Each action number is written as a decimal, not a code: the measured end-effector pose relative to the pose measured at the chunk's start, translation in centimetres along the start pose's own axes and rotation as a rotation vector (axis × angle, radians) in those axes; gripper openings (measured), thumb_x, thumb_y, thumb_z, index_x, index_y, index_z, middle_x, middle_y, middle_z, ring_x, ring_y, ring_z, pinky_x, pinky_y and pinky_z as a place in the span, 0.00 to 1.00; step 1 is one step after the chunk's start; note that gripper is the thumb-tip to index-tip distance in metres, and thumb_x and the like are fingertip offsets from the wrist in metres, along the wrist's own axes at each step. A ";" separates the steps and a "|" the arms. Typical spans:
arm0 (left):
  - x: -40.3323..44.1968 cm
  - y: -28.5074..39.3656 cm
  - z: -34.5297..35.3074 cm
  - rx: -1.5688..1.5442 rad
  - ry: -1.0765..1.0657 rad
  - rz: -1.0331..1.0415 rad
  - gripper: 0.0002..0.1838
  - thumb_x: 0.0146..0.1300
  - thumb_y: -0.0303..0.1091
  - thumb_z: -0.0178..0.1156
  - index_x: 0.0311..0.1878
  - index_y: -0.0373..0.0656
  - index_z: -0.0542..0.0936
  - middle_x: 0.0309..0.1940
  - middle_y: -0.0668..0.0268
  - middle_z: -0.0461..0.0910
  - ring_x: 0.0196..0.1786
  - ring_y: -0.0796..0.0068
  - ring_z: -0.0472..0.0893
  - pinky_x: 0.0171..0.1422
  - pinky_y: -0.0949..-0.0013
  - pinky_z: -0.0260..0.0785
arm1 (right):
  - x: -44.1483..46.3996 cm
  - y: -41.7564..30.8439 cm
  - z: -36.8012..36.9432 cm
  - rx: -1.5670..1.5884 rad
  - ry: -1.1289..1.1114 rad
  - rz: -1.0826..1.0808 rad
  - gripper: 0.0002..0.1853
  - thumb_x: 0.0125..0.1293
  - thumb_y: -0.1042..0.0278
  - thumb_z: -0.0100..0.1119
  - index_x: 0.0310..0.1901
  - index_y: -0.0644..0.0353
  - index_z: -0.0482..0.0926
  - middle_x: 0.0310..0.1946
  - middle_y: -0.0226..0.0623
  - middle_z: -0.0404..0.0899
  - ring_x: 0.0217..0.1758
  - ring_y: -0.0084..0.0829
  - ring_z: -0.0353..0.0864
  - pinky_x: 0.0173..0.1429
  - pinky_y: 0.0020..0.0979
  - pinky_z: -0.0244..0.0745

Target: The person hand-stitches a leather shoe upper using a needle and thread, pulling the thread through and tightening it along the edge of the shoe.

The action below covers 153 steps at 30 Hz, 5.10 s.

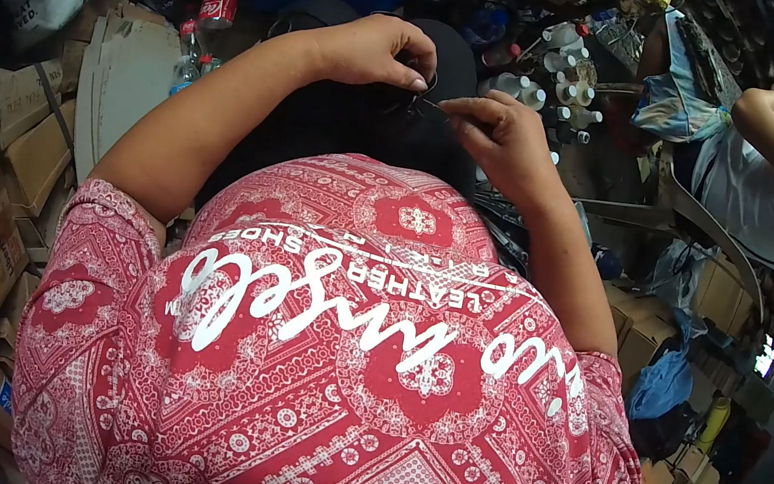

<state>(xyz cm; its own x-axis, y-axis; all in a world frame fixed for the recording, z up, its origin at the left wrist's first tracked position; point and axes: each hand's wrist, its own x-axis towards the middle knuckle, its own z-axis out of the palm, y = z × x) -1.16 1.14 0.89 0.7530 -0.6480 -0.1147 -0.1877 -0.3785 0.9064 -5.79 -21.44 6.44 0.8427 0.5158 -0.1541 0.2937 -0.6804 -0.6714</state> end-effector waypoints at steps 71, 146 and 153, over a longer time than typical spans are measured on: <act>-3.8 -1.0 2.6 0.366 0.377 0.193 0.11 0.55 0.25 0.64 0.39 0.53 0.86 0.29 0.71 0.72 0.39 0.70 0.70 0.48 0.66 0.62 | 0.7 5.7 2.4 0.307 -0.090 0.038 0.16 0.61 0.78 0.56 0.46 0.47 0.85 0.36 0.30 0.70 0.42 0.26 0.73 0.51 0.24 0.69; -2.0 1.6 2.6 0.224 0.092 -0.097 0.07 0.63 0.28 0.57 0.43 0.38 0.77 0.34 0.54 0.81 0.39 0.59 0.81 0.45 0.64 0.71 | -4.8 7.3 3.4 0.395 0.124 0.143 0.08 0.57 0.70 0.68 0.36 0.63 0.81 0.37 0.29 0.72 0.39 0.21 0.74 0.44 0.22 0.70; -1.8 1.7 2.5 0.366 0.081 0.022 0.07 0.61 0.31 0.54 0.41 0.42 0.78 0.34 0.54 0.81 0.41 0.51 0.80 0.45 0.55 0.71 | -3.5 5.4 -1.1 0.326 0.190 0.083 0.07 0.65 0.69 0.58 0.38 0.62 0.73 0.31 0.35 0.76 0.36 0.28 0.74 0.44 0.28 0.70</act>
<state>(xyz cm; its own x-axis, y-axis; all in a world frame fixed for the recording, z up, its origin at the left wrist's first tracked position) -4.46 0.03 1.57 0.7907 -0.6100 -0.0509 -0.4065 -0.5854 0.7015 -6.67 -27.43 4.14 0.9352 0.3393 -0.1009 0.0880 -0.4990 -0.8621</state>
